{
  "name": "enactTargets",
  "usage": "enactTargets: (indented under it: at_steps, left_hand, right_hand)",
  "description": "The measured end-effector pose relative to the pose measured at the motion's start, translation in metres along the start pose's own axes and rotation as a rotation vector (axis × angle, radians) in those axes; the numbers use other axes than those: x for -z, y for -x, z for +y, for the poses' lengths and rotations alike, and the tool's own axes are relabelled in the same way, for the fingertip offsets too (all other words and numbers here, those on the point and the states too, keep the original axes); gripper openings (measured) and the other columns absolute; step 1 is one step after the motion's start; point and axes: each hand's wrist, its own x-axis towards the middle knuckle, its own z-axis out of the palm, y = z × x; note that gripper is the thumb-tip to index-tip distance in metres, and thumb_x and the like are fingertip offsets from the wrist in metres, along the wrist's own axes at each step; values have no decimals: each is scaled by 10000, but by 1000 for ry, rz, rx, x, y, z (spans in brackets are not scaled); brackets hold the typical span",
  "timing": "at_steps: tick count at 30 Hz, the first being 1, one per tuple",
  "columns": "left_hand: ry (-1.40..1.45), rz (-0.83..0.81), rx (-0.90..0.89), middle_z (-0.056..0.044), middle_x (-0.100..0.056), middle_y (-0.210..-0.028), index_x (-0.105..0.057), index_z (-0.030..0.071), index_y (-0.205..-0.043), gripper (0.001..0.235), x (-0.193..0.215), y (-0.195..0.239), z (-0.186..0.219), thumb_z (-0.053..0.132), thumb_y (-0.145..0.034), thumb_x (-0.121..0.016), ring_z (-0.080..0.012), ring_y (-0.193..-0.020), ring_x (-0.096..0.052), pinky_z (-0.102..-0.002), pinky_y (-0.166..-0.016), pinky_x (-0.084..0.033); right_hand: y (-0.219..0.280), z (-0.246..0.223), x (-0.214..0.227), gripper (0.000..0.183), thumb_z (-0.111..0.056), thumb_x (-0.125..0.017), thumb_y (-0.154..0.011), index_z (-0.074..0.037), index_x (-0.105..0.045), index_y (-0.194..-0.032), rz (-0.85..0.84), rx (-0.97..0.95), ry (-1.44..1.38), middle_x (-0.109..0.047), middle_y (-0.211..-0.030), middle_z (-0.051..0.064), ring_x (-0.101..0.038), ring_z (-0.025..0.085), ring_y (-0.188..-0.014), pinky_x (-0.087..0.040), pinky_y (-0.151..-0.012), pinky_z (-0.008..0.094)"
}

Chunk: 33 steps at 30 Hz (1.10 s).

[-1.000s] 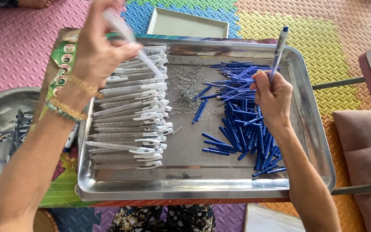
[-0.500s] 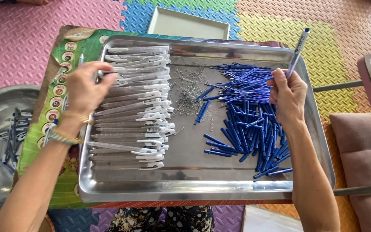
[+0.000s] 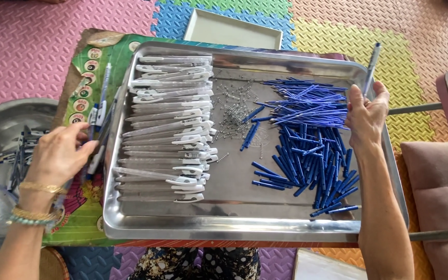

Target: The person assembles pens by inserting blue ink cartridges into clear plastic pen bodies. They pick up a pen body and a cartridge, insert the cartridge, and place the assembled pen on a metal tray.

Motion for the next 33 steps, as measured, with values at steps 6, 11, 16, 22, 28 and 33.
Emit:
enactTargets:
  at_steps: [6, 11, 16, 22, 28, 33]
  left_hand:
    - [75, -112, 181, -94, -841, -1270, -623, 220, -1583, 636, 18, -5, 11, 395, -999, -804, -360, -1016, -846, -505, -935, -698]
    - [221, -167, 295, -165, -732, -1457, -534, 141, -1641, 823, 52, 23, 35, 496, -942, -786, -382, -1338, -698, -556, -1199, -520]
    - [-33, -180, 225, -112, -756, -1417, -554, 234, -1621, 818, 23, 56, -14, 556, -903, -777, -331, -1274, -750, -546, -1126, -619]
    - [-80, -192, 261, 17, -869, -1264, -673, 339, -1535, 715, 6, 68, -41, 517, -870, -864, -186, -1127, -855, -417, -1079, -683]
    - [-15, -248, 314, 67, -921, -1161, -765, 367, -1421, 610, 17, 69, -29, 362, -844, -962, -123, -1081, -878, -320, -1075, -692]
    - [54, -241, 352, 80, -927, -1218, -844, 336, -1361, 457, 26, 75, -49, 336, -904, -875, -137, -1096, -885, -289, -1076, -630]
  right_hand:
    - [13, -16, -7, 435, -314, -609, -1230, -85, -485, -1579, 10, 77, -20, -462, -805, -61, -394, 30, -549, -373, -415, 198]
    - [26, -22, -16, 211, -291, -653, -1212, -110, -667, -1320, -23, 105, -85, -478, -748, -60, -392, 21, -530, -347, -424, 189]
    - [29, -25, -17, 250, -363, -630, -1222, -141, -715, -1148, -57, 43, -217, -513, -756, -70, -422, 18, -551, -366, -471, 193]
    - [41, -35, -19, 550, -555, -445, -1212, -156, -750, -989, -47, 51, -262, -664, -795, -27, -601, 67, -613, -451, -538, 221]
    - [47, -34, -21, 483, -610, -528, -1163, -183, -737, -1076, -163, 17, -302, -701, -798, -70, -596, 28, -535, -439, -434, 190]
    - [57, -42, -28, 439, -522, -542, -1187, -135, -727, -1091, -223, -4, -398, -753, -789, 5, -596, 72, -463, -434, -387, 192]
